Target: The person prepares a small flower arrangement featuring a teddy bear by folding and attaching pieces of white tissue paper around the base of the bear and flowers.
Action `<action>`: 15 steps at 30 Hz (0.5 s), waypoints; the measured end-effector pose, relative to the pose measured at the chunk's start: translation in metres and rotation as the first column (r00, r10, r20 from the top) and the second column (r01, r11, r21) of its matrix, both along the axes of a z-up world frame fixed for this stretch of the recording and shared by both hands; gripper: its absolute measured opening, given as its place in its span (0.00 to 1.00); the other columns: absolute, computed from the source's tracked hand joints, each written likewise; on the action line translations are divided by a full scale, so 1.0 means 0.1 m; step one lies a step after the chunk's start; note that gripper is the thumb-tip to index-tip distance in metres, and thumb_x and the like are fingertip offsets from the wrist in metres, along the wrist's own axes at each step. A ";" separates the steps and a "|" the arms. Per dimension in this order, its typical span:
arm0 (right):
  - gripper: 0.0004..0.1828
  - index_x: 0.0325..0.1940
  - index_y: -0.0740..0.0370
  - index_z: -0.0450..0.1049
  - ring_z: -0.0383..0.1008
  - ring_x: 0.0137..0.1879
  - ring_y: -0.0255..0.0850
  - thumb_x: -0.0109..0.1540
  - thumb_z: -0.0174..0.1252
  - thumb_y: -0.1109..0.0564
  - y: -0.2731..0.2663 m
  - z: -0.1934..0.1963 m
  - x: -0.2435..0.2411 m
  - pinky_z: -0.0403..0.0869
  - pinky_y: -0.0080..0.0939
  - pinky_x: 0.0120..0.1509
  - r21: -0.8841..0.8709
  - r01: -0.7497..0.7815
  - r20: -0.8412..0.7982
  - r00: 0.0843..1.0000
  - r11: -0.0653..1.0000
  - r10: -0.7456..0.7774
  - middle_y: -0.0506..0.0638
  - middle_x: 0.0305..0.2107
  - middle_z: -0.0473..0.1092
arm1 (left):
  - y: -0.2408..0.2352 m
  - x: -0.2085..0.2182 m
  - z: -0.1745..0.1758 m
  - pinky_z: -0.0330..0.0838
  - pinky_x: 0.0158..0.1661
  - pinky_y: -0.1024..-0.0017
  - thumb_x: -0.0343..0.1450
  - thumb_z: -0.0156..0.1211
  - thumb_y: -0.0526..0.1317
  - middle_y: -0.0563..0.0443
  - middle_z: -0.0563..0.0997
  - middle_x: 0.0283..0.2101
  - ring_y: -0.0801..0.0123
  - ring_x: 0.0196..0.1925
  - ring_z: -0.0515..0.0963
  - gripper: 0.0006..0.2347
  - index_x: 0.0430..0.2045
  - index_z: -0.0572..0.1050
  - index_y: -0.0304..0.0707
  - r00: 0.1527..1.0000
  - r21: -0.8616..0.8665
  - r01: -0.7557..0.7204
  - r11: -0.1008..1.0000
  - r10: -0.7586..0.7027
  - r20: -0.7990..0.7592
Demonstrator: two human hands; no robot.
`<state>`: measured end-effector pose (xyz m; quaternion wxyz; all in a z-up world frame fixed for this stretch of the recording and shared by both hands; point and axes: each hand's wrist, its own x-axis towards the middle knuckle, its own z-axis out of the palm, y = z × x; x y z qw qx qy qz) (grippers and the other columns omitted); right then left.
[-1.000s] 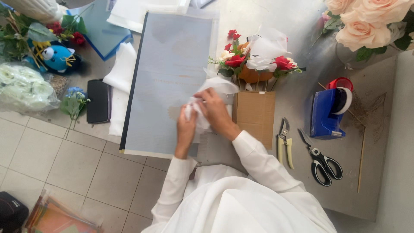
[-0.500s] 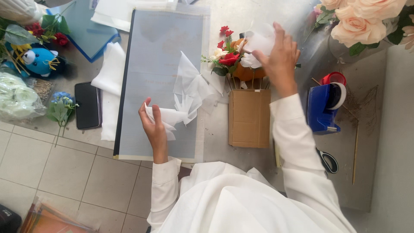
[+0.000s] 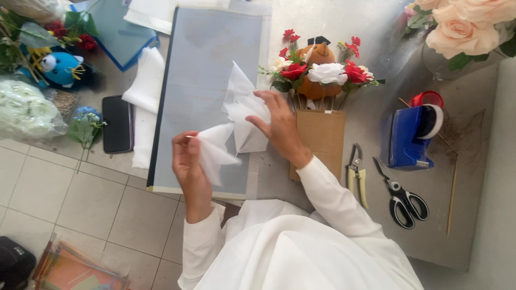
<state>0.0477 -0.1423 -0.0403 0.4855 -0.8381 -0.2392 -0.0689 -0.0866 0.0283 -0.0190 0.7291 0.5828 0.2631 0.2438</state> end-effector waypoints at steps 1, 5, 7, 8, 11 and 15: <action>0.22 0.61 0.55 0.70 0.78 0.53 0.48 0.65 0.66 0.48 -0.02 0.04 -0.04 0.79 0.46 0.57 -0.027 0.004 0.007 1.000 1.000 -0.004 0.53 0.55 0.70 | -0.04 0.00 0.00 0.79 0.54 0.67 0.74 0.59 0.50 0.50 0.78 0.43 0.68 0.47 0.81 0.12 0.44 0.73 0.46 0.998 -0.012 0.039 0.999 -0.038 0.056; 0.11 0.51 0.56 0.77 0.79 0.40 0.42 0.70 0.57 0.49 -0.57 0.75 -0.43 0.79 0.38 0.47 0.031 -0.020 -0.031 0.999 0.999 0.021 0.51 0.37 0.74 | -0.26 -0.03 0.17 0.76 0.59 0.64 0.74 0.63 0.46 0.51 0.78 0.44 0.71 0.48 0.80 0.10 0.41 0.74 0.43 0.981 0.161 0.144 0.976 -0.162 0.106; 0.09 0.35 0.49 0.81 0.76 0.25 0.37 0.64 0.59 0.47 -0.94 0.86 -0.67 0.78 0.37 0.35 -0.048 -0.255 -0.254 0.938 0.966 0.235 0.43 0.19 0.73 | -0.42 -0.03 0.22 0.71 0.62 0.57 0.70 0.69 0.42 0.46 0.80 0.41 0.61 0.50 0.83 0.09 0.37 0.78 0.39 0.959 0.218 0.211 0.953 -0.245 0.141; 0.09 0.35 0.49 0.81 0.76 0.25 0.37 0.64 0.59 0.47 -1.06 0.79 -0.76 0.78 0.37 0.35 -0.049 -0.246 -0.251 0.941 0.968 0.226 0.43 0.19 0.73 | -0.51 -0.01 0.26 0.71 0.62 0.57 0.70 0.69 0.42 0.46 0.80 0.41 0.61 0.50 0.83 0.09 0.37 0.78 0.39 0.956 0.218 0.219 0.951 -0.254 0.144; 0.10 0.36 0.56 0.83 0.81 0.26 0.41 0.63 0.61 0.50 -1.34 0.58 -1.04 0.81 0.43 0.35 0.039 -0.500 -0.599 0.681 0.865 0.421 0.52 0.22 0.79 | -0.78 0.03 0.26 0.70 0.61 0.56 0.67 0.71 0.38 0.44 0.82 0.37 0.59 0.47 0.84 0.07 0.33 0.79 0.37 0.892 0.221 0.387 0.895 -0.424 0.156; 0.16 0.50 0.62 0.80 0.81 0.37 0.42 0.66 0.58 0.49 -1.39 0.39 -1.27 0.81 0.43 0.44 0.085 -0.341 -0.784 0.557 0.936 0.275 0.57 0.32 0.80 | -1.09 0.19 0.13 0.72 0.57 0.60 0.72 0.66 0.40 0.45 0.80 0.41 0.63 0.49 0.81 0.05 0.35 0.76 0.41 0.833 0.133 0.521 0.843 -0.536 0.135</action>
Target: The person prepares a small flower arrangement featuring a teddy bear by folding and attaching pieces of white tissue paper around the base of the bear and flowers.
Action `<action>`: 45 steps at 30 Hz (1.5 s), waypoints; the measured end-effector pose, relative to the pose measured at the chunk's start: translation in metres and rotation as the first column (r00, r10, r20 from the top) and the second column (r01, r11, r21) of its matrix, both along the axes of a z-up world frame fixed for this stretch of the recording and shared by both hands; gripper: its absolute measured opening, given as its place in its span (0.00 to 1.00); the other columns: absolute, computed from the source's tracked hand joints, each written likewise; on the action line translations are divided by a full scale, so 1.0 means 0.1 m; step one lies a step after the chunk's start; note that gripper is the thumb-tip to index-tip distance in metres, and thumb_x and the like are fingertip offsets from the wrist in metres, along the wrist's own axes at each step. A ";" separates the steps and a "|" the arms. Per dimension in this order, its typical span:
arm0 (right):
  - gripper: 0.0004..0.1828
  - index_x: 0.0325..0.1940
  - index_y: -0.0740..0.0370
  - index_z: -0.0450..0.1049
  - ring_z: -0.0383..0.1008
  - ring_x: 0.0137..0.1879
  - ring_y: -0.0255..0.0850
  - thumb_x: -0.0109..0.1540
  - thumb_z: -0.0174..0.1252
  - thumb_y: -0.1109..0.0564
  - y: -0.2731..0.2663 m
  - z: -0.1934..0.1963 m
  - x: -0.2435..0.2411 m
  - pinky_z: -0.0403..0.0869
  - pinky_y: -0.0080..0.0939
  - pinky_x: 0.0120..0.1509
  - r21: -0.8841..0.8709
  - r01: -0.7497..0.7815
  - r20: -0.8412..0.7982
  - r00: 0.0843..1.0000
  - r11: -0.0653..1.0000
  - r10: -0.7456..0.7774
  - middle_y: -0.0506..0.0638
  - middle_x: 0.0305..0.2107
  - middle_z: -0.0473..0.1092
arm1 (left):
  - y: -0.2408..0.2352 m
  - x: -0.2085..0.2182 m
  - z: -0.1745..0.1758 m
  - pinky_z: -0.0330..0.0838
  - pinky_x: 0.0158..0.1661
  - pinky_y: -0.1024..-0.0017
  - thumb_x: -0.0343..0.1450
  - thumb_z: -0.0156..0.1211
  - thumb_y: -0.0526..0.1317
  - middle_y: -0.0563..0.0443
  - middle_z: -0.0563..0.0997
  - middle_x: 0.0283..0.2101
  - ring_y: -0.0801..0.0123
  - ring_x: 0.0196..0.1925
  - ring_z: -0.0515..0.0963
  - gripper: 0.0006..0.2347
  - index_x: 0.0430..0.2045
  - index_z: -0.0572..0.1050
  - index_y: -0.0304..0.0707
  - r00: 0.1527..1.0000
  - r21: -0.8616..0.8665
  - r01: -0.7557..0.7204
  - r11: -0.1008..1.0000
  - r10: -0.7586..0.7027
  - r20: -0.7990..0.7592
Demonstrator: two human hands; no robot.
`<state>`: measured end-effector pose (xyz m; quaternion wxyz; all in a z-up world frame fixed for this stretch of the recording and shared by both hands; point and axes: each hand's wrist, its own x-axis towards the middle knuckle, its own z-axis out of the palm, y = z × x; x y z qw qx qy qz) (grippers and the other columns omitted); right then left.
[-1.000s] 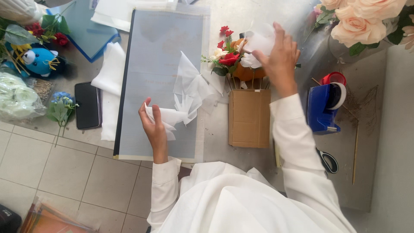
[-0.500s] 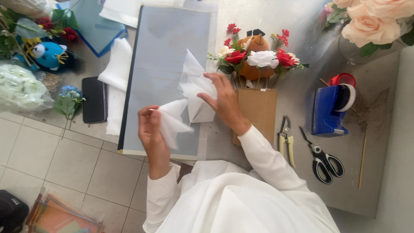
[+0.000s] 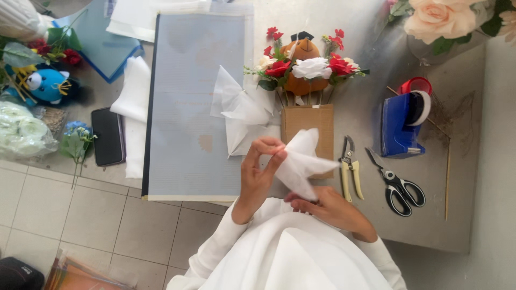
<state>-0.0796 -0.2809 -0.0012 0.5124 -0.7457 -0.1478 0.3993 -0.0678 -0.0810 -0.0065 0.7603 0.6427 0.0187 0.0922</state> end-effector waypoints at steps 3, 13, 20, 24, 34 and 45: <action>0.19 0.50 0.61 0.81 0.78 0.41 0.40 0.64 0.61 0.45 0.10 -0.03 -0.03 0.77 0.41 0.50 -0.017 0.236 -0.235 0.944 0.972 -0.233 0.53 0.33 0.79 | -0.18 0.16 -0.20 0.72 0.52 0.69 0.74 0.63 0.43 0.51 0.78 0.41 0.72 0.47 0.77 0.06 0.36 0.74 0.44 0.991 -0.205 0.011 0.979 -0.038 -0.127; 0.37 0.63 0.61 0.69 0.78 0.45 0.40 0.55 0.73 0.45 0.42 -0.25 0.19 0.76 0.42 0.55 0.190 0.821 -0.226 0.570 0.538 -0.790 0.52 0.43 0.73 | -0.30 0.24 -0.49 0.72 0.48 0.74 0.72 0.65 0.49 0.52 0.79 0.37 0.76 0.42 0.75 0.12 0.43 0.80 0.44 0.961 -0.155 -0.046 0.987 0.001 -0.278; 0.30 0.66 0.67 0.65 0.79 0.43 0.45 0.63 0.64 0.56 0.12 -0.27 0.54 0.80 0.46 0.51 0.402 0.660 0.053 0.675 0.635 -0.736 0.64 0.46 0.72 | -0.27 0.24 -0.97 0.79 0.39 0.84 0.76 0.58 0.46 0.59 0.78 0.44 0.80 0.43 0.80 0.13 0.52 0.69 0.48 0.814 -0.656 -0.089 0.749 -0.324 -0.482; 0.28 0.65 0.64 0.65 0.80 0.48 0.48 0.63 0.62 0.54 0.15 -0.16 0.59 0.80 0.41 0.51 0.586 0.669 -0.176 0.655 0.456 -0.735 0.62 0.45 0.75 | -0.24 0.26 -1.02 0.74 0.42 0.79 0.75 0.61 0.41 0.62 0.81 0.39 0.78 0.41 0.80 0.04 0.39 0.78 0.47 0.724 -0.945 -0.326 0.007 -0.641 -0.255; 0.19 0.51 0.57 0.80 0.76 0.53 0.51 0.60 0.69 0.46 0.20 -0.66 0.47 0.74 0.52 0.59 0.062 0.592 0.390 0.727 0.803 -0.566 0.53 0.46 0.71 | -0.50 0.08 -1.06 0.68 0.49 0.65 0.70 0.64 0.56 0.57 0.79 0.40 0.66 0.46 0.77 0.13 0.36 0.79 0.51 0.596 -0.944 -0.291 0.153 -0.743 -0.304; 0.23 0.39 0.60 0.81 0.80 0.37 0.42 0.62 0.67 0.36 0.09 -0.36 0.85 0.76 0.43 0.45 0.133 0.719 0.253 0.641 0.683 -0.724 0.54 0.31 0.79 | -0.34 0.22 -0.61 0.73 0.51 0.66 0.71 0.61 0.58 0.48 0.76 0.50 0.63 0.51 0.77 0.23 0.55 0.71 0.46 0.734 -0.837 0.041 0.545 -0.585 -0.345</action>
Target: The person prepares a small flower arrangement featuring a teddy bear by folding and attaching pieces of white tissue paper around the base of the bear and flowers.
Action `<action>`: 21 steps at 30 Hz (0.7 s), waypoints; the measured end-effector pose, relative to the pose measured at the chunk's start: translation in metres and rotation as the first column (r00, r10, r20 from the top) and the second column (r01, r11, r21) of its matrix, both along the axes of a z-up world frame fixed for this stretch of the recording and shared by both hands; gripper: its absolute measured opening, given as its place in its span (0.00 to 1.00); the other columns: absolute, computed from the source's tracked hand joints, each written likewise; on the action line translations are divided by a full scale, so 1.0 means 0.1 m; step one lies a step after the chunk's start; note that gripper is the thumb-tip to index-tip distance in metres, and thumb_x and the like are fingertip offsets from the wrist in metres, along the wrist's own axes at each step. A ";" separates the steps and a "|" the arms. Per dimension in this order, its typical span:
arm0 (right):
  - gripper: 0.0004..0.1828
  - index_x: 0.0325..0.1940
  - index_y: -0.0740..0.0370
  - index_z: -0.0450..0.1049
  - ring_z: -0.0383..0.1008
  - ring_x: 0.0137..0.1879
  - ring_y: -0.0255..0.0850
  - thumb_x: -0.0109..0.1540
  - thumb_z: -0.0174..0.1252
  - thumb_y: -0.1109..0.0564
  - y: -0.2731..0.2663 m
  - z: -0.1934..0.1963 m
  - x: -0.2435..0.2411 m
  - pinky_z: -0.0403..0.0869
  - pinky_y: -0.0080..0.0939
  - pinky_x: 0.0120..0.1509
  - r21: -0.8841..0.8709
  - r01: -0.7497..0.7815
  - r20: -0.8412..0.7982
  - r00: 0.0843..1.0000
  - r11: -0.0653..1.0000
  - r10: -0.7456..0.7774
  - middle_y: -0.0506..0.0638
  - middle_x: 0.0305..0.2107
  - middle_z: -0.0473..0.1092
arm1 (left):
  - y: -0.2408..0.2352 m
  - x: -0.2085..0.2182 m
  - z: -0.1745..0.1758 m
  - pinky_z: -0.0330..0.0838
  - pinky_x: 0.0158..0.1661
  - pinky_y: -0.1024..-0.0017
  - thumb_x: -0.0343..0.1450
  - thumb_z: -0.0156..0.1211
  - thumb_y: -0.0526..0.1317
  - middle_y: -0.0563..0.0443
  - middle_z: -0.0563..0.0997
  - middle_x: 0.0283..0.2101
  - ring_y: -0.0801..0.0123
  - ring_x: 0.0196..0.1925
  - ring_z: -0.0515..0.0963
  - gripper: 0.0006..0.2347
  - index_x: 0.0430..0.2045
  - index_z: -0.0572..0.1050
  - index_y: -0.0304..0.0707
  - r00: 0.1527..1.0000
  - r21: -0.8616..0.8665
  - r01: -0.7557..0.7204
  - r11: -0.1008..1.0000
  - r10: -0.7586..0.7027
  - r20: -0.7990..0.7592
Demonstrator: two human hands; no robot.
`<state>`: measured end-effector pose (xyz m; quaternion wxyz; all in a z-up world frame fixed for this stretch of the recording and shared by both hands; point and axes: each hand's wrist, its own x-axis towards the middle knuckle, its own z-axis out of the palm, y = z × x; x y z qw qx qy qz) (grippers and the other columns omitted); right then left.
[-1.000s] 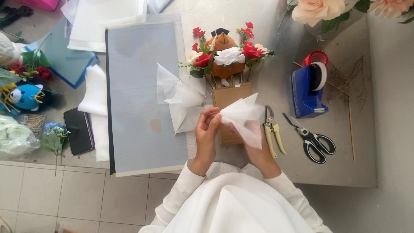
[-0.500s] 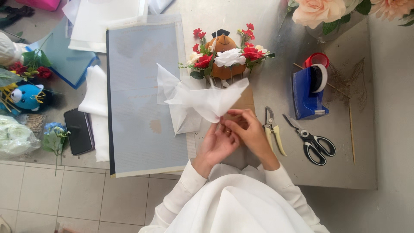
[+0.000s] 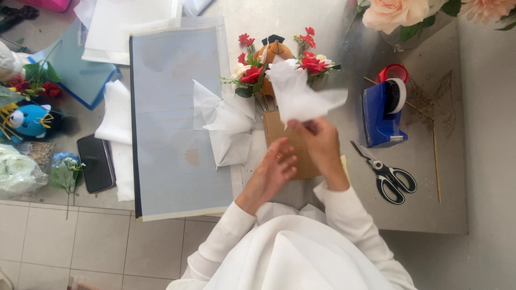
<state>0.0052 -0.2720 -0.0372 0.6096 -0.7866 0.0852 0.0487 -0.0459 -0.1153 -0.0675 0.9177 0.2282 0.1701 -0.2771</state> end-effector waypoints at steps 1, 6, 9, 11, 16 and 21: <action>0.24 0.40 0.60 0.80 0.81 0.41 0.44 0.62 0.67 0.36 -0.05 0.04 0.12 0.76 0.43 0.47 0.004 -0.027 0.090 0.996 1.000 0.026 0.54 0.33 0.79 | 0.06 0.09 0.03 0.73 0.49 0.69 0.70 0.65 0.54 0.47 0.71 0.52 0.64 0.51 0.75 0.25 0.58 0.67 0.45 0.976 0.409 -0.039 0.912 -0.053 0.213; 0.21 0.42 0.62 0.79 0.79 0.41 0.48 0.65 0.65 0.39 -0.17 0.00 0.62 0.75 0.48 0.49 -0.356 -0.184 0.131 0.961 0.916 0.244 0.56 0.33 0.76 | 0.26 0.66 0.12 0.76 0.37 0.74 0.77 0.58 0.48 0.50 0.78 0.47 0.67 0.43 0.82 0.14 0.53 0.75 0.46 0.757 0.839 -0.458 0.293 -0.367 0.541; 0.22 0.39 0.62 0.79 0.77 0.42 0.53 0.63 0.67 0.39 -0.21 -0.18 0.79 0.74 0.51 0.47 -0.442 -0.211 0.110 0.952 0.872 0.286 0.58 0.32 0.73 | 0.19 0.98 -0.06 0.78 0.40 0.71 0.79 0.54 0.45 0.45 0.78 0.53 0.63 0.44 0.83 0.15 0.59 0.73 0.44 0.695 0.808 -0.505 0.303 -0.413 0.589; 0.21 0.37 0.62 0.79 0.77 0.41 0.55 0.63 0.67 0.41 -0.20 -0.28 0.87 0.73 0.53 0.46 -0.452 -0.218 0.103 0.951 0.865 0.293 0.60 0.32 0.72 | 0.13 1.14 -0.17 0.80 0.42 0.69 0.79 0.53 0.43 0.43 0.77 0.58 0.62 0.46 0.84 0.16 0.62 0.71 0.42 0.649 0.777 -0.535 0.331 -0.428 0.629; 0.18 0.33 0.63 0.79 0.76 0.40 0.56 0.62 0.68 0.45 -0.18 -0.43 0.94 0.74 0.53 0.43 -0.499 -0.174 0.079 0.967 0.849 0.244 0.58 0.29 0.71 | 0.04 1.03 0.03 0.77 0.53 0.64 0.80 0.49 0.35 0.46 0.71 0.53 0.60 0.52 0.77 0.12 0.58 0.70 0.39 0.476 0.581 -0.772 0.259 -0.370 0.798; 0.16 0.34 0.63 0.79 0.77 0.42 0.54 0.62 0.67 0.47 -0.17 -0.40 0.92 0.75 0.52 0.44 -0.511 -0.188 0.067 0.964 0.839 0.256 0.57 0.31 0.71 | 0.00 0.67 -0.19 0.70 0.48 0.69 0.78 0.55 0.41 0.54 0.74 0.48 0.65 0.53 0.74 0.09 0.51 0.76 0.50 0.490 0.559 -0.820 -0.125 -0.659 0.571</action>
